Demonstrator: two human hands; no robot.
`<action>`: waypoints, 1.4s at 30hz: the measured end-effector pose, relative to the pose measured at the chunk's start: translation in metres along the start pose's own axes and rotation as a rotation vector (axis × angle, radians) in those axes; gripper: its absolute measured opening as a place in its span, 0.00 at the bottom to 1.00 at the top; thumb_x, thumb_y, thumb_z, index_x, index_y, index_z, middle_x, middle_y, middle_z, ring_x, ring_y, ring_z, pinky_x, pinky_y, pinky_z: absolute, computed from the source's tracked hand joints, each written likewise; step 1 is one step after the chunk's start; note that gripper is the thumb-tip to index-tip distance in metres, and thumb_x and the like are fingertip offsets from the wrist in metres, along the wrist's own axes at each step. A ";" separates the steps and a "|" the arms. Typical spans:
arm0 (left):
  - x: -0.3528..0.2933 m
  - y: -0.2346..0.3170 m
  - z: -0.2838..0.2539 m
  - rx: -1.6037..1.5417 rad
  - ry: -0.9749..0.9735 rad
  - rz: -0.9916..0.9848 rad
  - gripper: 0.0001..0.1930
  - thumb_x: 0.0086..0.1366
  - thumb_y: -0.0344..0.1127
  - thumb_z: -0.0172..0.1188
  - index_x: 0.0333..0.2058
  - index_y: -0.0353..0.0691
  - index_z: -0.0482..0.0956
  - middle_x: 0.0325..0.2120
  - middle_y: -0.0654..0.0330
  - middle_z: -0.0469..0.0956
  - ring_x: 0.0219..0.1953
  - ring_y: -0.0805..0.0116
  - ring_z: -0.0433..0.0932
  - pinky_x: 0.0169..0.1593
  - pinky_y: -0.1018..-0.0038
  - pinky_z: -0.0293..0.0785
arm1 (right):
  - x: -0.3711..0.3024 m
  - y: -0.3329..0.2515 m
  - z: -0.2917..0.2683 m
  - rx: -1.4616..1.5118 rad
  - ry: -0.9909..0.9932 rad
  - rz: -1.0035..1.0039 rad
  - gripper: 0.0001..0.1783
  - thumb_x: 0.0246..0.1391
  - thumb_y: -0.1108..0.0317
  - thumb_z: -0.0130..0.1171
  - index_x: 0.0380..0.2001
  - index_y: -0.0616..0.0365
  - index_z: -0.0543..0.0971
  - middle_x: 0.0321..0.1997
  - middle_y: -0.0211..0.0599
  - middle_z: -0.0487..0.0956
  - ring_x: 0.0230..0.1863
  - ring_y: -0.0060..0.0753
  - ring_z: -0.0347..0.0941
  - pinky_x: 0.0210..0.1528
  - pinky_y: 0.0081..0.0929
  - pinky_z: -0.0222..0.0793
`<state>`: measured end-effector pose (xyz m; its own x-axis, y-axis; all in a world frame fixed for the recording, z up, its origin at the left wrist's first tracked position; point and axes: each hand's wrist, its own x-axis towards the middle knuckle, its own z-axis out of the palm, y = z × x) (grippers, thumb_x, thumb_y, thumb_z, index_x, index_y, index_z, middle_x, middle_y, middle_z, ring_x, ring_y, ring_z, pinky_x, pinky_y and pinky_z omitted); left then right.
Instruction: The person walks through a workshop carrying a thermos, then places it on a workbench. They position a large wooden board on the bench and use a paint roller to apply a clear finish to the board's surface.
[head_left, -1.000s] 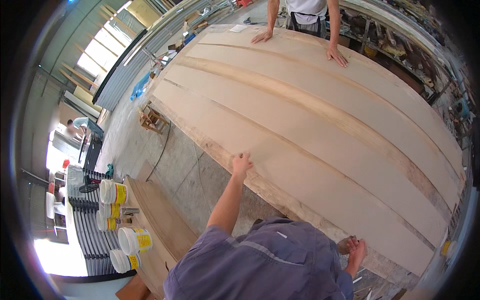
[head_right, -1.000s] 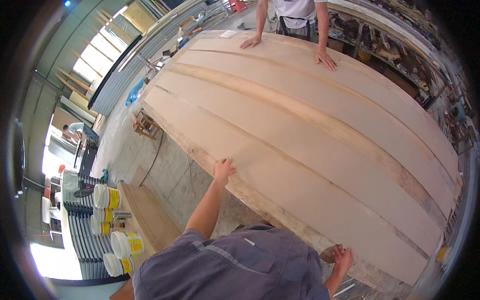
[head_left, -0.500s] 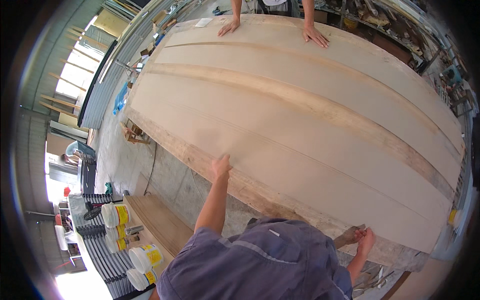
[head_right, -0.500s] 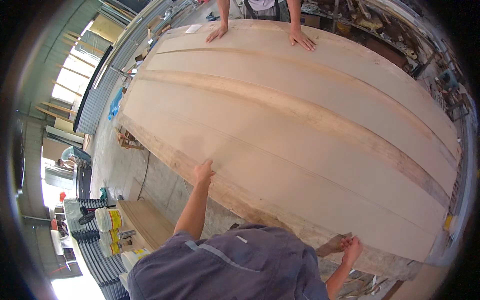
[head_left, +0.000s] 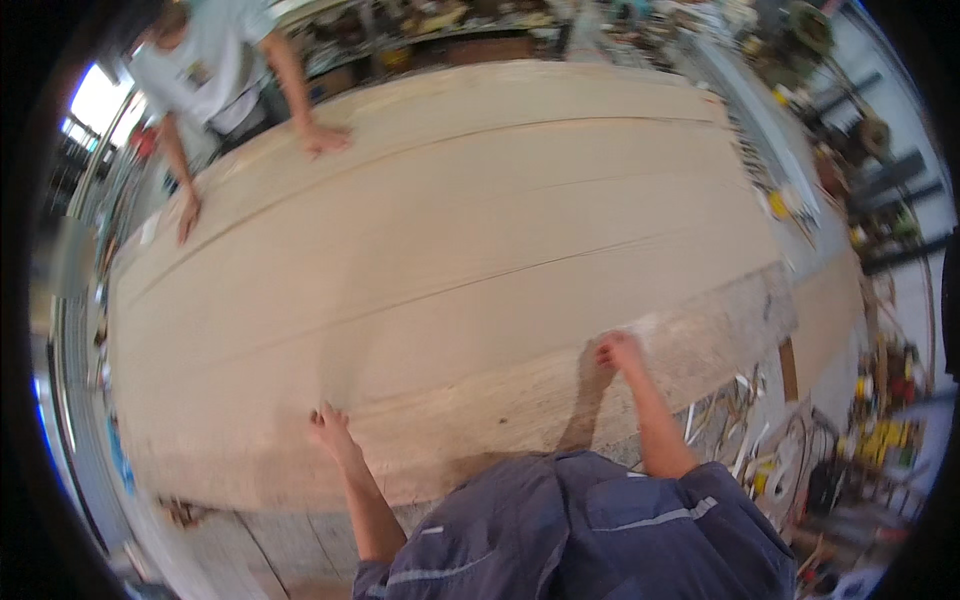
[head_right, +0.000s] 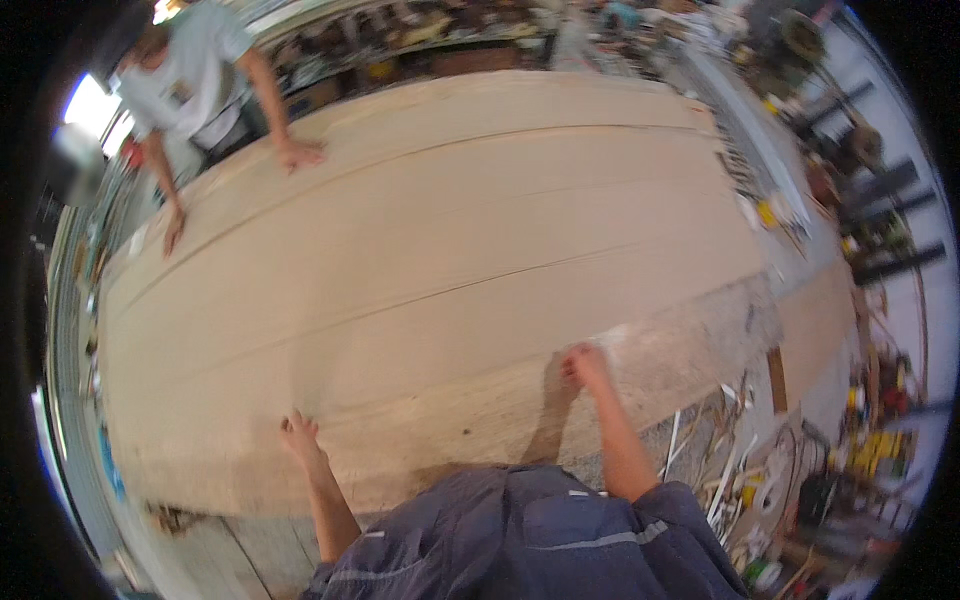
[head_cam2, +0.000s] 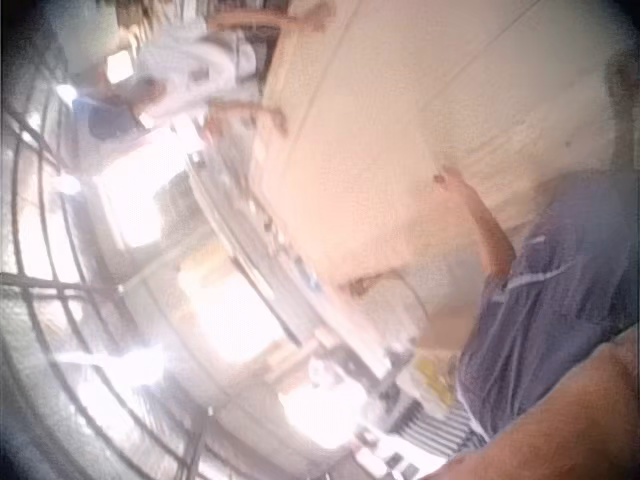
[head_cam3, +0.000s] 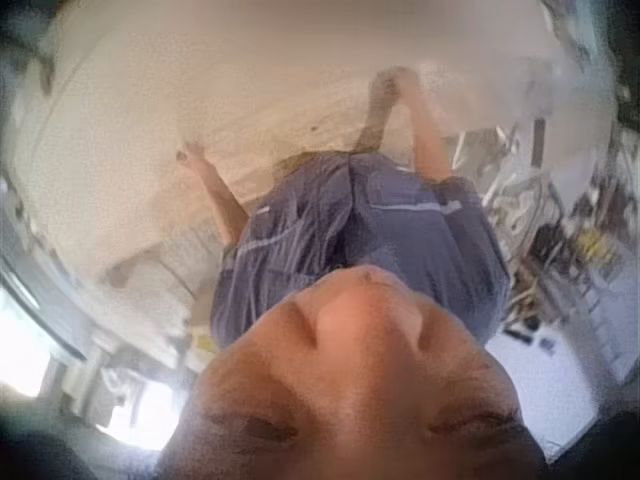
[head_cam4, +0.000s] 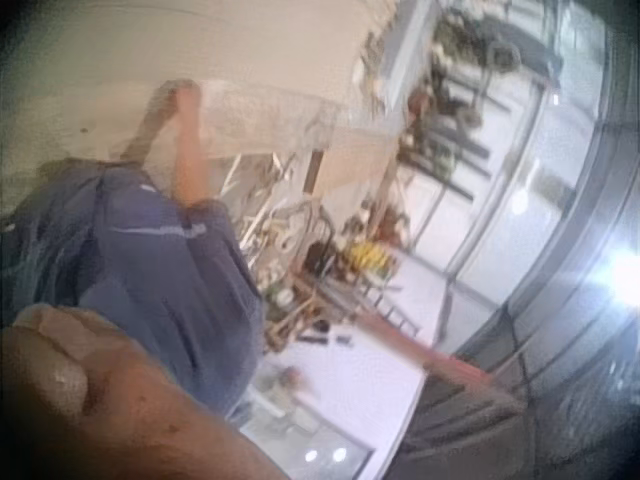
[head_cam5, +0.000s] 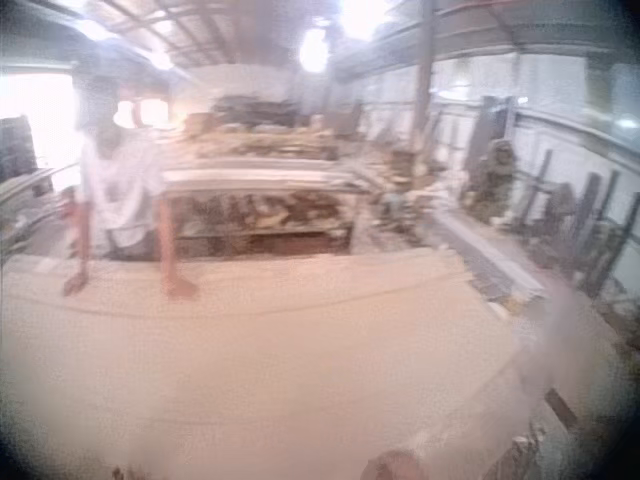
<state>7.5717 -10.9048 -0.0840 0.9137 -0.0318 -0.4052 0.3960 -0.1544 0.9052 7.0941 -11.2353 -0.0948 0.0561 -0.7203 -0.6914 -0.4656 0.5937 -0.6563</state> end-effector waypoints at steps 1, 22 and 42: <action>-0.024 -0.006 0.005 0.129 -0.007 0.078 0.25 0.67 0.31 0.56 0.59 0.29 0.62 0.46 0.51 0.73 0.44 0.62 0.75 0.45 0.70 0.75 | -0.025 0.006 0.022 -0.016 -0.051 -0.075 0.11 0.61 0.66 0.48 0.35 0.61 0.78 0.29 0.42 0.82 0.26 0.32 0.81 0.26 0.29 0.77; -0.360 -0.115 0.198 0.873 -0.902 0.987 0.15 0.60 0.34 0.62 0.43 0.32 0.76 0.39 0.47 0.79 0.46 0.48 0.75 0.51 0.57 0.69 | -0.149 0.220 -0.184 0.329 -0.055 -0.140 0.12 0.58 0.67 0.53 0.37 0.64 0.80 0.30 0.37 0.82 0.28 0.28 0.80 0.31 0.28 0.75; -0.743 -0.244 0.443 0.690 -1.586 1.481 0.16 0.60 0.33 0.62 0.46 0.34 0.75 0.50 0.43 0.73 0.55 0.40 0.69 0.59 0.51 0.64 | -0.205 0.496 -0.426 0.655 0.487 0.329 0.13 0.57 0.67 0.54 0.26 0.67 0.79 0.22 0.37 0.79 0.23 0.28 0.74 0.26 0.29 0.69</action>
<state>6.7555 -11.2808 -0.0603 -0.4749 -0.8508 0.2249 -0.6630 0.5139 0.5444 6.4755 -10.9457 -0.1501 -0.4443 -0.4610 -0.7681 0.2169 0.7766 -0.5915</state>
